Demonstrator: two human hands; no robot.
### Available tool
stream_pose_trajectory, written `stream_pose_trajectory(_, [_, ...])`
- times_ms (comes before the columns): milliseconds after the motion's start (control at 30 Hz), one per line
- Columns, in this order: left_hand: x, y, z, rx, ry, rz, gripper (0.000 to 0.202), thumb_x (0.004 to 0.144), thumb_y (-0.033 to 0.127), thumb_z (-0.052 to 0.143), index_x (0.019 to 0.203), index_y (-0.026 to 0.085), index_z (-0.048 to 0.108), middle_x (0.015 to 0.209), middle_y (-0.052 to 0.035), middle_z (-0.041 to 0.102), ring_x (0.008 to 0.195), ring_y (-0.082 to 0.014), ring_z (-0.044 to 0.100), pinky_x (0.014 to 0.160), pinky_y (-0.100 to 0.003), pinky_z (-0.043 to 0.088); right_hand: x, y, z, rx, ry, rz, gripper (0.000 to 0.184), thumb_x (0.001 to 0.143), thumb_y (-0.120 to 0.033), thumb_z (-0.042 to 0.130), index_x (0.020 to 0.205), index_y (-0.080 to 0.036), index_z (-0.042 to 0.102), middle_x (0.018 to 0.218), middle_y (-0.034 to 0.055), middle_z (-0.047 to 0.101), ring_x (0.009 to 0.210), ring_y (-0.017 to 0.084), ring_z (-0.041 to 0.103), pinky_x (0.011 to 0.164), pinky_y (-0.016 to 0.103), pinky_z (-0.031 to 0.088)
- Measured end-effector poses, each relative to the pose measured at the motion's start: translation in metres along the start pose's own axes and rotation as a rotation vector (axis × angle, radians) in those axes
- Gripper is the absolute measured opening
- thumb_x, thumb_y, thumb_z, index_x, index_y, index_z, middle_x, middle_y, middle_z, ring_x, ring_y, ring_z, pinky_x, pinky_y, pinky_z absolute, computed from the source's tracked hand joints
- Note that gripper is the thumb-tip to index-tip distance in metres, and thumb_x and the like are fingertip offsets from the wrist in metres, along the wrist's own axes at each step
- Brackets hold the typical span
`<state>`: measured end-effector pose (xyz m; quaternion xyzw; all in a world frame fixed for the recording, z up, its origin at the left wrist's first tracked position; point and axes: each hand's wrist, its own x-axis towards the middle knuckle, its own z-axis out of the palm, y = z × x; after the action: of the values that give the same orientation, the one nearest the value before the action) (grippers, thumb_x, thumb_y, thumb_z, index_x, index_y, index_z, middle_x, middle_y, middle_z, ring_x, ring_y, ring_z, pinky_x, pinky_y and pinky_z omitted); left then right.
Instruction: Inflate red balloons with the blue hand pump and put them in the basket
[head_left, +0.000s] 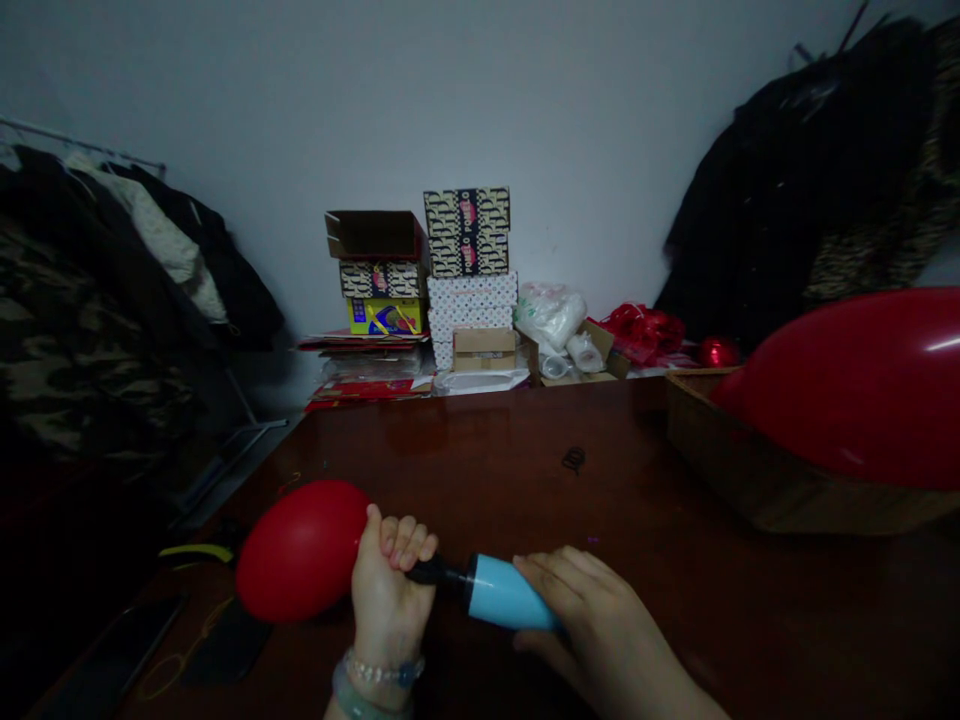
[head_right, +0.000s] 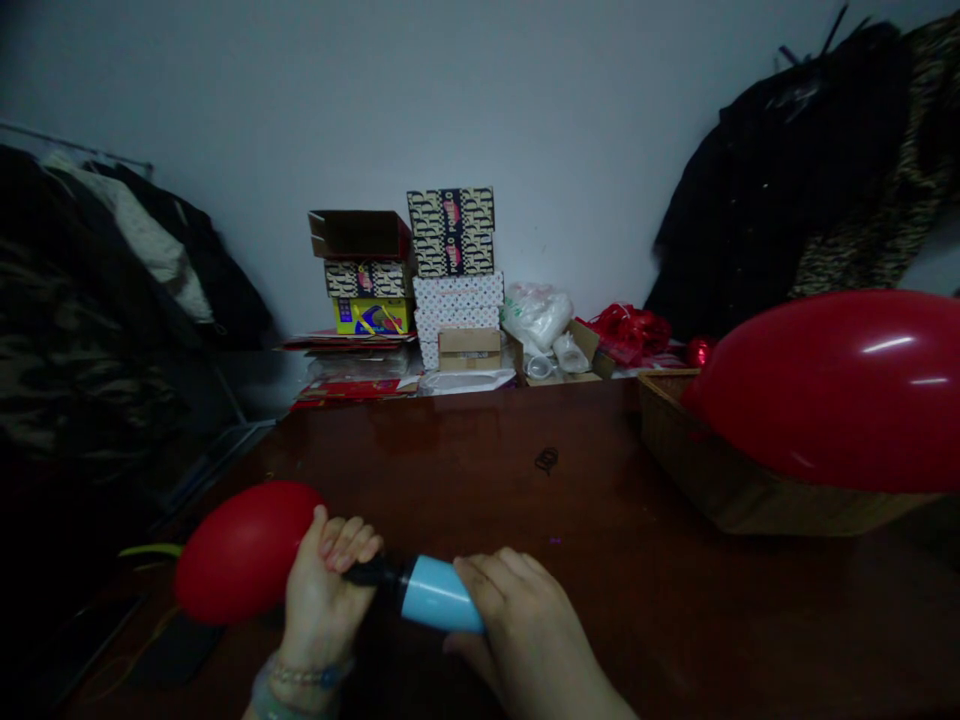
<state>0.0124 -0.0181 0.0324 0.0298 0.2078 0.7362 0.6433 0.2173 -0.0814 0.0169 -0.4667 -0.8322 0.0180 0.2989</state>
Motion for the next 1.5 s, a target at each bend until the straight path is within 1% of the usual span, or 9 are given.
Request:
stream_pose_trajectory(167, [0.002,0.015,0.005,-0.002,-0.022,0.02,0.046,0.091,0.024,0.052,0.053,0.019,0.028,0.042,0.0076,0.026,0.033,-0.0056,0.027,0.038,-0.022,0.028,0.0,0.01,-0.017,0.054,-0.065,0.004,0.055,0.072,-0.029,0.08,0.123,-0.023,0.061,0.113,0.0061,0.07,0.097,0.025,0.065,0.09,0.041,0.051])
stream_pose_trajectory(400, [0.013,0.039,-0.004,-0.027,-0.047,0.101,0.044,0.093,0.019,0.045,0.053,0.02,0.027,0.041,0.0071,0.027,0.034,-0.0063,0.03,0.039,-0.022,0.03,-0.004,0.029,-0.031,-0.024,-0.071,-0.048,0.053,0.076,-0.027,0.076,0.126,-0.021,0.058,0.116,0.008,0.068,0.1,0.025,0.064,0.091,0.041,0.051])
stream_pose_trajectory(633, [0.005,0.018,0.003,-0.059,-0.048,0.078,0.044,0.092,0.017,0.046,0.054,0.019,0.026,0.043,0.0073,0.028,0.034,-0.005,0.03,0.039,-0.021,0.029,-0.006,0.021,-0.02,-0.128,0.089,-0.091,0.052,0.075,-0.024,0.076,0.124,-0.018,0.059,0.116,0.0093,0.068,0.099,0.027,0.064,0.089,0.042,0.054])
stream_pose_trajectory(800, [-0.001,-0.005,0.002,-0.048,-0.029,-0.016,0.045,0.089,0.02,0.054,0.053,0.019,0.028,0.042,0.0079,0.026,0.033,-0.0052,0.028,0.039,-0.022,0.028,-0.005,0.007,-0.009,-0.085,0.074,-0.071,0.052,0.071,-0.027,0.079,0.119,-0.018,0.062,0.109,0.0077,0.07,0.094,0.025,0.065,0.088,0.04,0.054])
stream_pose_trajectory(933, [-0.006,-0.01,0.005,-0.027,-0.022,-0.017,0.045,0.089,0.021,0.055,0.052,0.019,0.028,0.042,0.0079,0.026,0.033,-0.0052,0.027,0.038,-0.022,0.028,-0.004,0.004,-0.007,-0.03,0.066,-0.06,0.055,0.069,-0.026,0.081,0.12,-0.019,0.061,0.109,0.0068,0.07,0.094,0.025,0.065,0.089,0.04,0.054])
stream_pose_trajectory(1133, [-0.009,0.011,0.013,0.016,-0.051,0.044,0.046,0.09,0.023,0.053,0.051,0.02,0.028,0.041,0.0077,0.026,0.032,-0.0059,0.027,0.038,-0.023,0.028,-0.001,0.007,-0.015,0.04,0.02,-0.058,0.058,0.07,-0.027,0.082,0.123,-0.021,0.059,0.113,0.0056,0.069,0.097,0.024,0.064,0.089,0.039,0.053])
stream_pose_trajectory(1333, [0.006,0.048,0.005,-0.023,-0.058,0.104,0.045,0.093,0.019,0.045,0.051,0.019,0.028,0.04,0.0071,0.028,0.032,-0.0062,0.029,0.038,-0.022,0.03,0.001,0.02,-0.031,0.025,-0.047,-0.096,0.051,0.082,-0.032,0.071,0.128,-0.019,0.055,0.118,0.009,0.066,0.1,0.024,0.063,0.09,0.039,0.053])
stream_pose_trajectory(1400, [0.011,0.053,0.001,-0.035,-0.058,0.113,0.045,0.094,0.019,0.044,0.051,0.019,0.028,0.04,0.0071,0.029,0.032,-0.006,0.03,0.038,-0.021,0.03,0.001,0.023,-0.033,0.004,-0.053,-0.1,0.049,0.083,-0.033,0.069,0.128,-0.019,0.055,0.118,0.0096,0.066,0.101,0.024,0.063,0.089,0.039,0.053])
stream_pose_trajectory(1500, [0.016,0.049,-0.004,-0.053,-0.056,0.101,0.044,0.094,0.017,0.043,0.052,0.019,0.028,0.04,0.0072,0.029,0.032,-0.0059,0.03,0.039,-0.022,0.03,0.0,0.026,-0.031,-0.052,0.004,-0.106,0.048,0.082,-0.03,0.07,0.126,-0.017,0.056,0.117,0.011,0.067,0.101,0.026,0.063,0.09,0.041,0.054])
